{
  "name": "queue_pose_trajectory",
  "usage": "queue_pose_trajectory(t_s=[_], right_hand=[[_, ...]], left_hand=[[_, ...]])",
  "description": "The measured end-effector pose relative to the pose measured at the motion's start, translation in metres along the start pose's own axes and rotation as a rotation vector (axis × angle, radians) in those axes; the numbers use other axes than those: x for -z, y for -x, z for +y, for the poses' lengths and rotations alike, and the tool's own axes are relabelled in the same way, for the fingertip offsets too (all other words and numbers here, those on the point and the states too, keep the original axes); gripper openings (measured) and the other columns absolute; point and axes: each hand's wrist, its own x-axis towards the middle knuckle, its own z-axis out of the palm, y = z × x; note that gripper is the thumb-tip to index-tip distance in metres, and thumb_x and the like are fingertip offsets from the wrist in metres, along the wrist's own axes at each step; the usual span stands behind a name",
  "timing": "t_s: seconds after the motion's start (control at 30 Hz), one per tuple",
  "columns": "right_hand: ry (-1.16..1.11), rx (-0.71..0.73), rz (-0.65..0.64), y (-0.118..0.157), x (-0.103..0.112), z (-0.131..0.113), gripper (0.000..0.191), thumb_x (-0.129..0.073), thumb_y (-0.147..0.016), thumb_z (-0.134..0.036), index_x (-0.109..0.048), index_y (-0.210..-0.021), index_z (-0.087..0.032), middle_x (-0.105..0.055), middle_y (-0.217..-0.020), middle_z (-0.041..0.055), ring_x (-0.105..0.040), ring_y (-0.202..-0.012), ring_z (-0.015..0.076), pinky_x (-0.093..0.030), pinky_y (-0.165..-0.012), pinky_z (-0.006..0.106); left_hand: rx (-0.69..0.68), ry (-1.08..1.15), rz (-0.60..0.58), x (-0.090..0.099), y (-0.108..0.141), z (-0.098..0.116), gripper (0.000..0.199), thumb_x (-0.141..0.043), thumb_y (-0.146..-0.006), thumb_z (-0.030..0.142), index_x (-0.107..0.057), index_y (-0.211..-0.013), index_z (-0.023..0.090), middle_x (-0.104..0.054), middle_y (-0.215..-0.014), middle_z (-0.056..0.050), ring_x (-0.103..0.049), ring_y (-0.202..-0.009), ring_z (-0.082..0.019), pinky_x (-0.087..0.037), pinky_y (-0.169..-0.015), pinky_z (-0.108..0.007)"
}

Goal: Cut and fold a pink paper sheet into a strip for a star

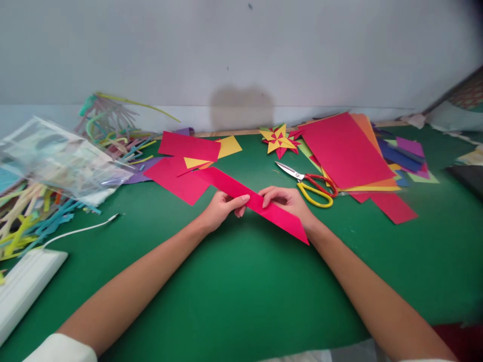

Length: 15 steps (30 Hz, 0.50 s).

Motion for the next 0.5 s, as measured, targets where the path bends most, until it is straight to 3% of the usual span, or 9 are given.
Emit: queue_pose_trajectory(t_s=[0.2,0.4,0.5], right_hand=[[0.041,0.064,-0.044,-0.002,0.006,-0.005,0.023,-0.087,-0.083,-0.045,-0.083,-0.073,-0.025,-0.077,-0.105,0.0083,-0.073,-0.093,0.022,-0.058,-0.085,0.034],[0.01,0.079,-0.056,-0.004,0.01,0.0,0.022,-0.095,-0.074,-0.042,-0.083,-0.081,-0.025,-0.075,-0.103,0.0068,-0.073,-0.09,0.022,-0.057,-0.087,0.036],[-0.011,0.091,-0.053,-0.001,0.007,-0.001,0.023,-0.09,-0.08,-0.042,-0.08,-0.087,-0.024,-0.075,-0.106,0.0071,-0.073,-0.094,0.0226,-0.055,-0.088,0.035]], left_hand=[[0.109,0.136,-0.165,-0.001,0.004,-0.007,0.038,-0.074,-0.095,0.047,-0.069,-0.075,0.015,-0.064,-0.061,0.0,-0.059,-0.06,-0.012,-0.046,-0.065,-0.026],[0.133,0.129,-0.077,-0.001,0.002,-0.012,0.039,-0.077,-0.093,0.048,-0.069,-0.073,0.015,-0.065,-0.068,-0.001,-0.059,-0.063,-0.012,-0.047,-0.064,-0.027],[0.1,0.089,-0.088,-0.002,0.002,-0.009,0.039,-0.076,-0.094,0.046,-0.067,-0.071,0.015,-0.063,-0.067,-0.001,-0.058,-0.064,-0.012,-0.047,-0.066,-0.027]])
